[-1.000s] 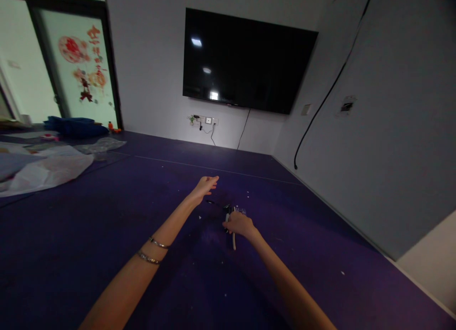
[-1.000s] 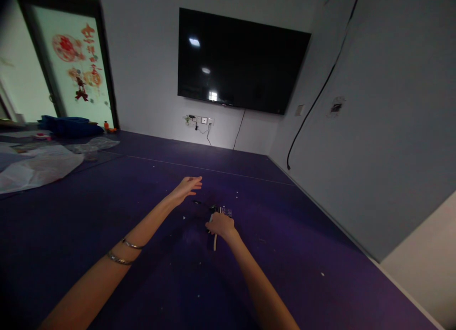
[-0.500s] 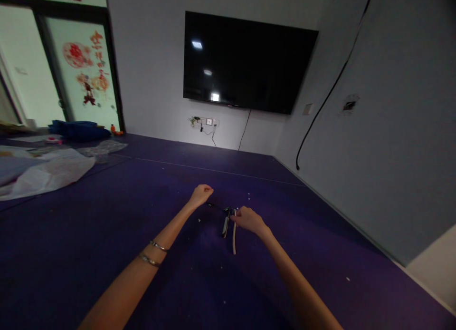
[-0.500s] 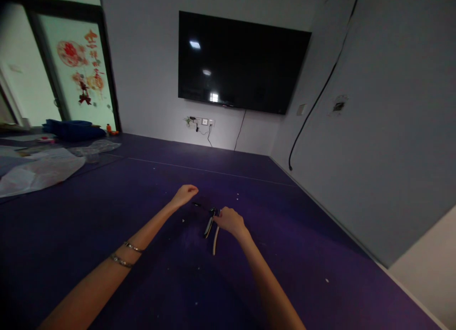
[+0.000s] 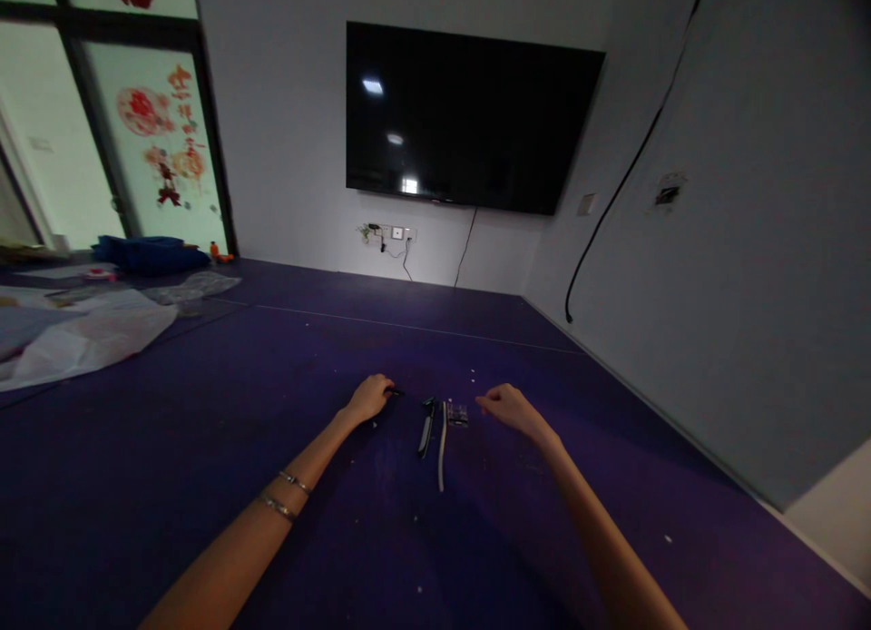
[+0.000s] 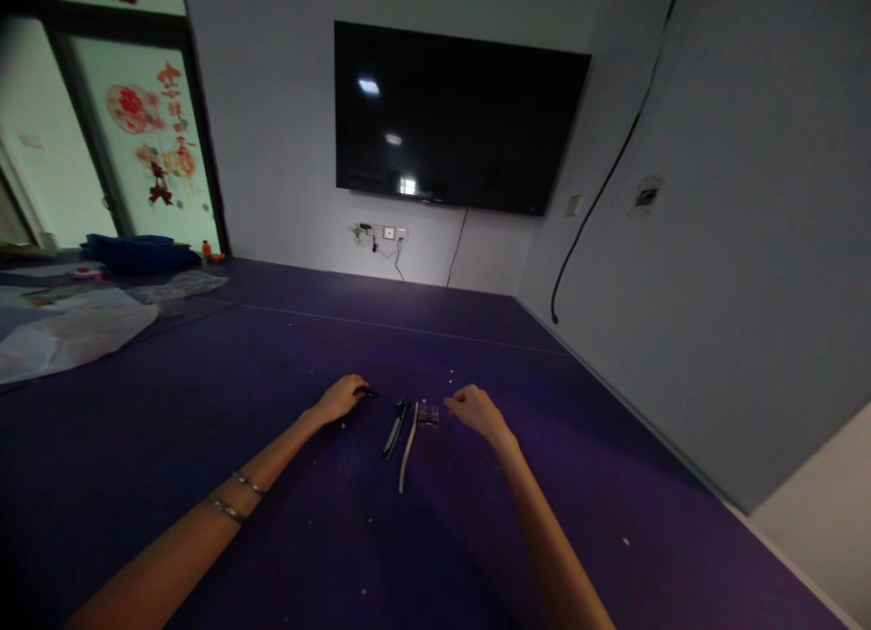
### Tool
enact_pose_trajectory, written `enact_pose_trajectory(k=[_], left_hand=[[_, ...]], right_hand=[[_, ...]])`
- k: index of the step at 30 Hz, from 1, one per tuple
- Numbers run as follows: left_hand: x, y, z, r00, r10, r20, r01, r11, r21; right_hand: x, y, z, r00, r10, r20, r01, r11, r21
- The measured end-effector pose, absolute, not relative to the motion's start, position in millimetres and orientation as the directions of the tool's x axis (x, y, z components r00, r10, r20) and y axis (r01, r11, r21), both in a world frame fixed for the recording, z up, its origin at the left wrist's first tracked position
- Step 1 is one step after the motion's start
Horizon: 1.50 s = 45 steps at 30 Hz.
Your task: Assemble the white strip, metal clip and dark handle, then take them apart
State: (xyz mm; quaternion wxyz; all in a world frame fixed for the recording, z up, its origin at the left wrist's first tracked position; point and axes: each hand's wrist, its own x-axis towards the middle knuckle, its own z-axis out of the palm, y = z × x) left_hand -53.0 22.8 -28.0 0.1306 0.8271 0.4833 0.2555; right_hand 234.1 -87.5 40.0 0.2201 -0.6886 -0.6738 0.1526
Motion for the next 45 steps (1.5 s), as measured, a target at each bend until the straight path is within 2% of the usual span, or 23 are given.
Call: enact_pose_trajectory(k=[3, 7, 16, 25, 30, 34, 38, 45], left_hand=[[-53.9, 23.4, -28.9, 0.454, 0.827, 0.333, 0.742, -0.557, 0.372], [-53.9, 23.5, -26.5, 0.464, 0.823, 0.327, 0.757, -0.56, 0.336], [-52.9, 20.3, -25.4, 0.406, 0.858, 0.315, 0.786, -0.503, 0.359], [-47.0, 15.1, -13.9, 0.343, 0.868, 0.358, 0.757, -0.481, 0.442], [-25.6, -2.1, 4.1, 0.414, 0.814, 0.408, 0.687, -0.573, 0.446], [-1.5, -25.2, 13.9, 0.511, 0.703, 0.494, 0.555, -0.709, 0.435], [15.0, -44.2, 18.6, 0.555, 0.652, 0.516, 0.472, -0.758, 0.45], [21.7, -53.3, 20.8, 0.561, 0.63, 0.538, 0.43, -0.776, 0.461]], right_hand=[[236.9, -84.2, 39.4, 0.045, 0.994, 0.102, 0.852, 0.015, -0.523], [237.0, -82.4, 37.4, 0.029, 0.993, 0.11, 0.849, 0.034, -0.527], [233.9, -81.4, 34.1, 0.016, 0.995, 0.103, 0.841, 0.043, -0.539], [231.2, -84.6, 38.7, 0.014, 0.991, 0.13, 0.834, 0.06, -0.548], [221.6, -87.6, 41.5, -0.027, 0.977, 0.214, 0.75, 0.161, -0.642], [215.1, -85.1, 36.1, 0.006, 0.985, 0.171, 0.627, 0.13, -0.768], [211.1, -81.7, 31.5, 0.0, 0.989, 0.147, 0.515, 0.126, -0.848], [206.5, -84.1, 38.1, -0.045, 0.986, 0.159, 0.523, 0.159, -0.837]])
